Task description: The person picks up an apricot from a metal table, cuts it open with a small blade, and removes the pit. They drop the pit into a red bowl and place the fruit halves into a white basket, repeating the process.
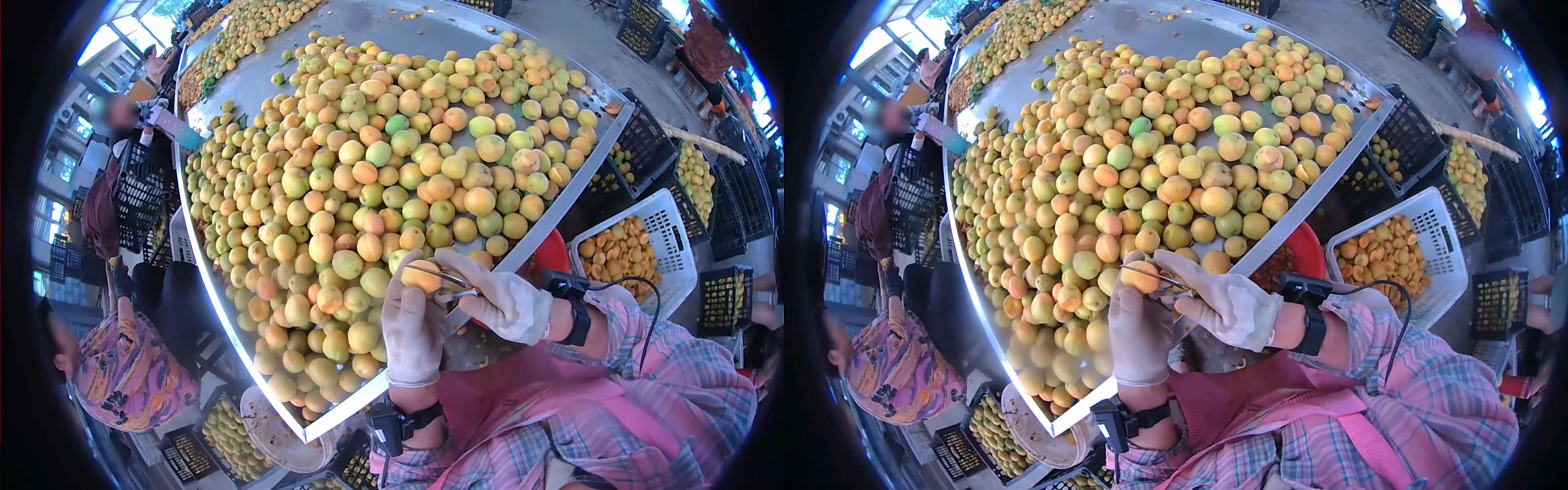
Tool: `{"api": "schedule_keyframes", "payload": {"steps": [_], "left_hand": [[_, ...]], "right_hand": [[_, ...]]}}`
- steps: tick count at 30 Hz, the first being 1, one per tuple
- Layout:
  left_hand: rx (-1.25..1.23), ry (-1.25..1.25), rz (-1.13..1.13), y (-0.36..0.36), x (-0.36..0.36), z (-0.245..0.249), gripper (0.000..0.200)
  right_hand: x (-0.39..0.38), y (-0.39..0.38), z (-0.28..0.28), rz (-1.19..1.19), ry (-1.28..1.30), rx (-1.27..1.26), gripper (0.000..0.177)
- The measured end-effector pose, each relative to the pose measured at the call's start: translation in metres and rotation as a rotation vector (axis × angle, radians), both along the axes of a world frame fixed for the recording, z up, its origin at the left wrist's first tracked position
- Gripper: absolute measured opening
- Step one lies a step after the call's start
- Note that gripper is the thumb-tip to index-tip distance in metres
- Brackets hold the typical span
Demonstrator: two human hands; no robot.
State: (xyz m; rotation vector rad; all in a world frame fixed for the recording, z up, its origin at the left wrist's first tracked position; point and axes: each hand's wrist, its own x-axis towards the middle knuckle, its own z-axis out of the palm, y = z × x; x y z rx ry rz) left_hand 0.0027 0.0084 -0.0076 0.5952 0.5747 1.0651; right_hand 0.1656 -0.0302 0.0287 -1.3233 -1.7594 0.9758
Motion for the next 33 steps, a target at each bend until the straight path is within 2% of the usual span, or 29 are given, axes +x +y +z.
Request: {"api": "schedule_keyframes", "payload": {"steps": [4,6,12,14,18,19,21,23,33], "left_hand": [[-0.028,-0.026,-0.012,0.003,0.008,0.000,0.067],[-0.035,-0.034,-0.018,0.003,0.011,-0.002,0.066],[0.051,-0.037,-0.026,0.001,0.014,-0.004,0.065],[0.061,0.060,-0.036,0.001,0.013,0.002,0.066],[0.070,0.079,-0.057,-0.002,0.016,0.008,0.069],[0.080,0.099,-0.046,-0.002,0.017,0.008,0.069],[0.090,0.118,-0.034,-0.003,0.016,0.007,0.070],[0.114,0.238,-0.018,-0.003,0.015,0.006,0.070],[0.109,0.260,-0.021,-0.008,0.015,0.012,0.066]], "right_hand": [[0.008,0.002,-0.005,-0.020,-0.072,0.047,0.057],[0.013,0.003,-0.002,0.023,-0.164,-0.129,0.059],[0.019,0.004,0.000,0.089,-0.137,-0.199,0.061],[0.021,0.005,0.002,0.100,-0.099,-0.221,0.062],[0.021,0.006,0.003,0.133,-0.014,-0.254,0.061],[0.019,0.006,-0.002,0.135,-0.015,-0.255,0.061],[0.015,0.005,-0.014,0.065,0.050,-0.037,0.059],[0.015,0.005,-0.010,0.066,0.050,-0.074,0.058],[0.018,0.005,-0.006,0.086,0.031,-0.073,0.057]]}}
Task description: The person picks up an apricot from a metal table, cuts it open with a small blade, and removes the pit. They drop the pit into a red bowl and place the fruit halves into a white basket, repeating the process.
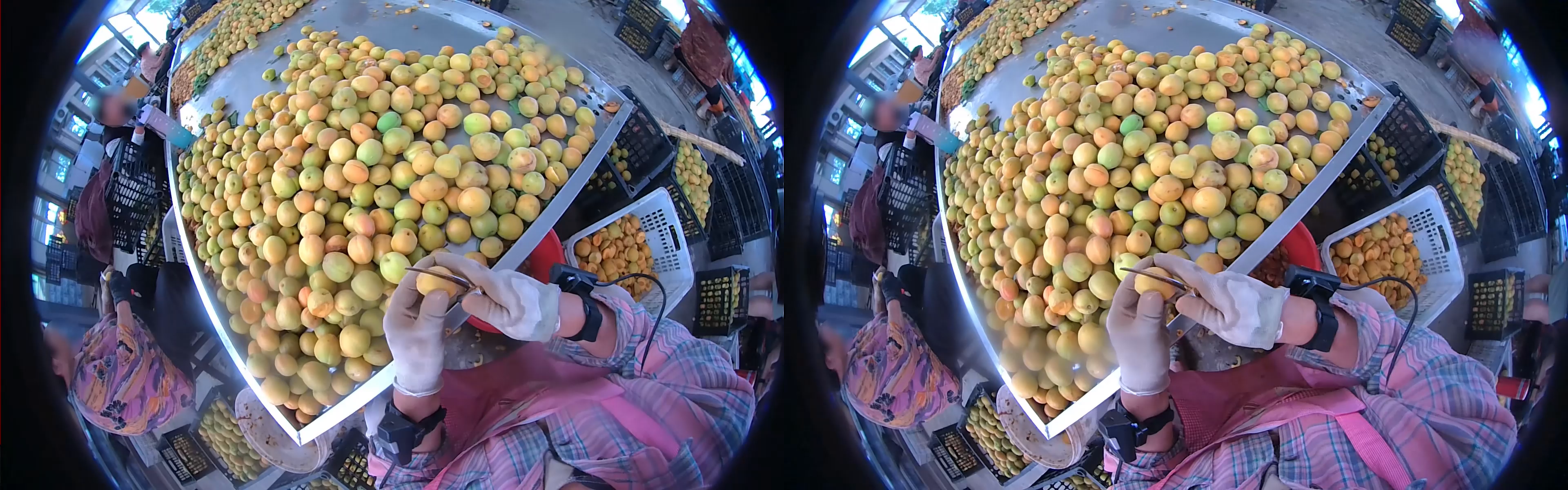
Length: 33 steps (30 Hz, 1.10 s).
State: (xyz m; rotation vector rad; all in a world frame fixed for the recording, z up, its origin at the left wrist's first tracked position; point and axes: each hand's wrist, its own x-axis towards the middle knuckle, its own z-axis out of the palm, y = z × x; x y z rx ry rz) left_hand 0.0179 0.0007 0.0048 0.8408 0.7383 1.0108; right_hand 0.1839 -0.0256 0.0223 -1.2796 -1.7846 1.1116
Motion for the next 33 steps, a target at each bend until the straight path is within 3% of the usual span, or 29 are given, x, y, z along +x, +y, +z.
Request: {"api": "schedule_keyframes", "payload": {"steps": [3,8,12,15,17,22,25,26,30,33], "left_hand": [[0.030,0.165,0.025,-0.003,0.005,0.003,0.064],[-0.036,-0.040,0.176,-0.006,0.018,-0.002,0.057],[-0.081,-0.122,0.081,-0.005,0.012,-0.002,0.053],[-0.117,-0.028,0.081,-0.006,0.007,0.007,0.052],[0.014,0.121,0.118,-0.008,0.005,0.016,0.042],[-0.037,0.082,0.137,-0.008,0.005,0.010,0.042],[-0.093,-0.029,0.120,-0.008,0.006,-0.003,0.048],[-0.114,-0.059,0.078,-0.009,0.006,-0.006,0.057],[-0.112,-0.040,0.072,-0.008,0.005,0.000,0.057],[-0.077,0.057,0.077,-0.006,0.000,0.009,0.040]], "right_hand": [[0.004,0.005,-0.006,0.053,0.039,-0.042,0.058],[-0.008,0.001,-0.017,-0.033,0.084,0.070,0.060],[-0.013,0.000,-0.024,-0.084,0.078,0.151,0.063],[-0.013,-0.003,-0.007,-0.087,-0.026,0.044,0.063],[-0.010,-0.004,-0.004,-0.069,-0.111,0.060,0.064],[-0.012,0.000,-0.005,-0.060,-0.208,0.144,0.061],[-0.014,0.002,-0.019,-0.100,-0.049,0.123,0.058],[-0.015,0.001,-0.021,-0.134,-0.065,0.157,0.057],[-0.011,0.000,-0.003,-0.113,-0.246,0.201,0.055],[-0.007,0.004,-0.004,-0.061,-0.211,0.234,0.056]]}}
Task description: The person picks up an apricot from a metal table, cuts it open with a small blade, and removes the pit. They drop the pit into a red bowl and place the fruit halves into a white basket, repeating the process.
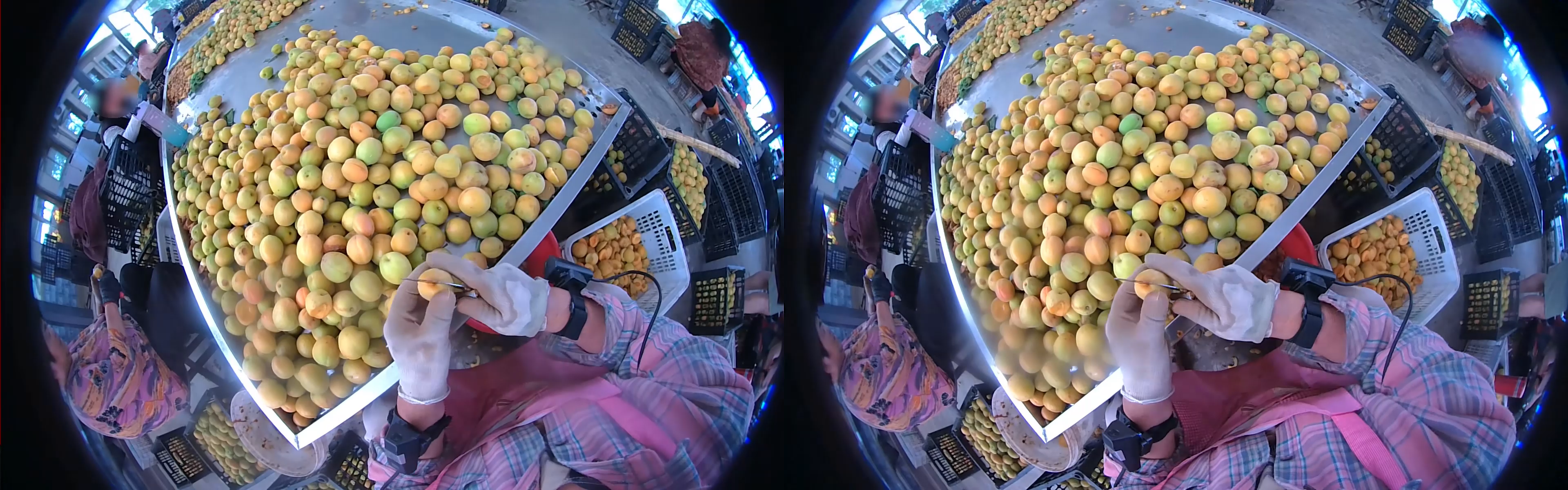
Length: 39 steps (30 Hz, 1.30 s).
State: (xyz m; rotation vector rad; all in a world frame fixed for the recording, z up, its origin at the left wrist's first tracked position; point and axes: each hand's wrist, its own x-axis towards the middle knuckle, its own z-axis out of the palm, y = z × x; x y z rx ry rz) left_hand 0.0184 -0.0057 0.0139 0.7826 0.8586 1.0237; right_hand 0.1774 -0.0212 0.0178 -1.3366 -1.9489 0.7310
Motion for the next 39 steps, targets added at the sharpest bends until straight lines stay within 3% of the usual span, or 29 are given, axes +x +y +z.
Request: {"api": "schedule_keyframes", "payload": {"steps": [6,7,10,12,14,18,20,23,27,29,32,36,39], "left_hand": [[0.024,0.069,-0.020,0.004,-0.004,-0.004,0.039],[0.000,-0.014,-0.051,0.004,-0.004,-0.009,0.039],[-0.034,-0.137,-0.121,0.006,-0.003,-0.015,0.041],[-0.040,-0.176,-0.158,0.008,-0.005,-0.019,0.043],[-0.106,-0.215,-0.214,0.008,-0.007,-0.023,0.055],[-0.099,-0.259,-0.174,0.006,-0.003,-0.013,0.045],[0.092,0.144,-0.015,0.002,0.000,-0.002,0.043],[0.071,0.158,0.037,0.002,0.002,-0.002,0.044],[0.062,0.069,0.055,0.000,0.004,-0.009,0.043],[-0.005,-0.236,0.009,0.001,0.004,-0.016,0.045],[-0.049,-0.209,-0.112,0.004,0.000,-0.021,0.048],[-0.117,-0.267,-0.099,0.002,-0.002,-0.022,0.057],[-0.018,-0.106,-0.019,0.003,-0.003,-0.010,0.050]], "right_hand": [[0.000,0.001,-0.007,0.029,0.074,-0.137,0.061],[0.000,-0.001,-0.005,0.028,0.074,-0.138,0.061],[-0.001,-0.004,0.000,-0.042,-0.006,0.078,0.062],[0.003,-0.001,-0.007,0.020,0.052,-0.124,0.064],[0.004,0.000,-0.004,0.018,0.028,-0.124,0.064],[0.004,0.001,-0.006,0.021,-0.021,-0.087,0.062],[0.000,0.000,-0.006,-0.005,-0.032,-0.101,0.062],[-0.002,-0.001,-0.009,-0.035,-0.041,-0.101,0.060],[-0.003,-0.001,-0.010,-0.037,0.032,-0.097,0.060],[-0.003,-0.003,-0.010,-0.043,0.038,-0.082,0.060],[-0.004,-0.004,-0.015,-0.062,0.028,-0.080,0.059],[-0.002,-0.002,-0.005,-0.026,-0.066,-0.030,0.057],[0.002,0.002,-0.015,0.040,-0.071,-0.087,0.057]]}}
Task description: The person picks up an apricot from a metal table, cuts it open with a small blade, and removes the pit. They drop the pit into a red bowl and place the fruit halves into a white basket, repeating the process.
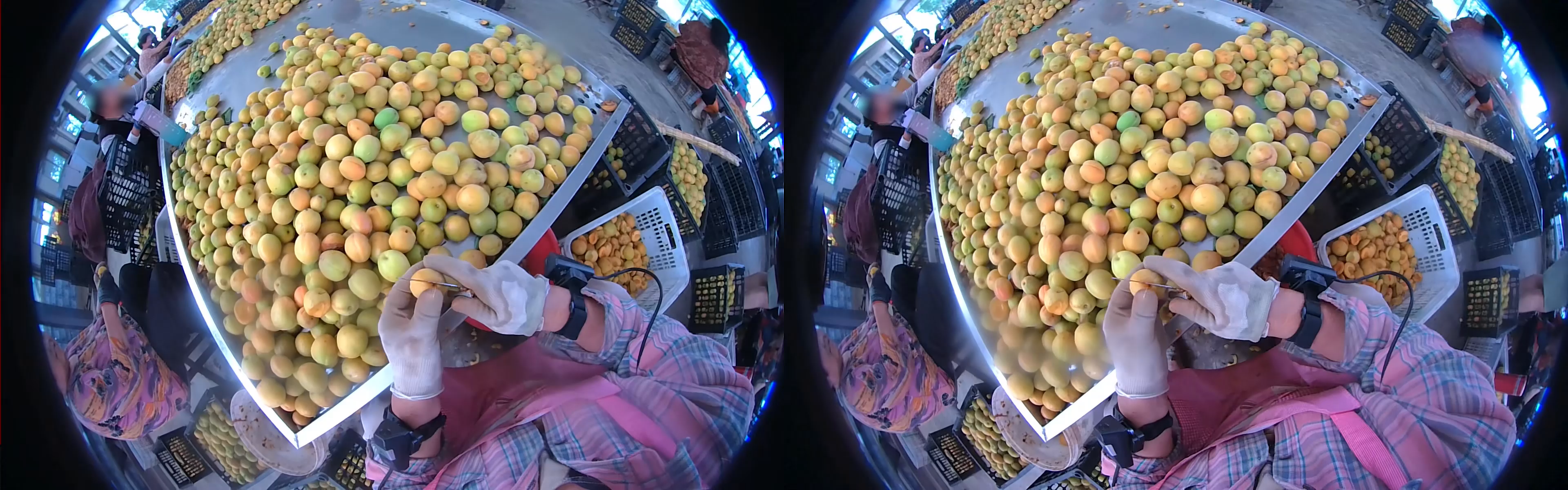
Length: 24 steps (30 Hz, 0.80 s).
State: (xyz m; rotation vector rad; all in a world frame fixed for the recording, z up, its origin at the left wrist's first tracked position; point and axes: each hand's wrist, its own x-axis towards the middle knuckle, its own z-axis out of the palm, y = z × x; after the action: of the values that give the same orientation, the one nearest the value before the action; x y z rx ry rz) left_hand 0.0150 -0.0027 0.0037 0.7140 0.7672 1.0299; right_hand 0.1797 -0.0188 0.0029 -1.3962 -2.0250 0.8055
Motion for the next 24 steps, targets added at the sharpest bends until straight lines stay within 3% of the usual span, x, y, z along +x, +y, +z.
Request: {"api": "schedule_keyframes", "payload": {"steps": [3,5,12,15,17,19,24], "left_hand": [[-0.027,0.106,0.015,0.000,-0.001,0.003,0.050],[-0.014,-0.088,-0.061,0.002,-0.001,-0.008,0.050],[-0.056,-0.187,-0.100,0.001,-0.001,-0.016,0.051],[0.009,-0.013,0.006,0.000,0.001,-0.005,0.050],[0.111,0.334,0.102,-0.001,0.004,0.006,0.049],[0.100,0.296,0.090,-0.001,0.005,0.003,0.049],[0.009,0.129,0.104,-0.003,0.010,-0.001,0.047]], "right_hand": [[0.000,-0.001,0.006,0.013,0.103,-0.034,0.058],[-0.001,-0.003,0.013,0.001,0.117,-0.012,0.060],[0.000,-0.005,0.014,-0.029,0.104,-0.053,0.063],[-0.001,-0.005,0.010,-0.032,0.112,0.015,0.062],[0.000,-0.005,0.015,-0.027,0.036,-0.041,0.062],[0.000,-0.004,0.015,-0.021,-0.042,-0.093,0.061],[-0.003,-0.005,-0.002,-0.094,0.055,-0.004,0.058]]}}
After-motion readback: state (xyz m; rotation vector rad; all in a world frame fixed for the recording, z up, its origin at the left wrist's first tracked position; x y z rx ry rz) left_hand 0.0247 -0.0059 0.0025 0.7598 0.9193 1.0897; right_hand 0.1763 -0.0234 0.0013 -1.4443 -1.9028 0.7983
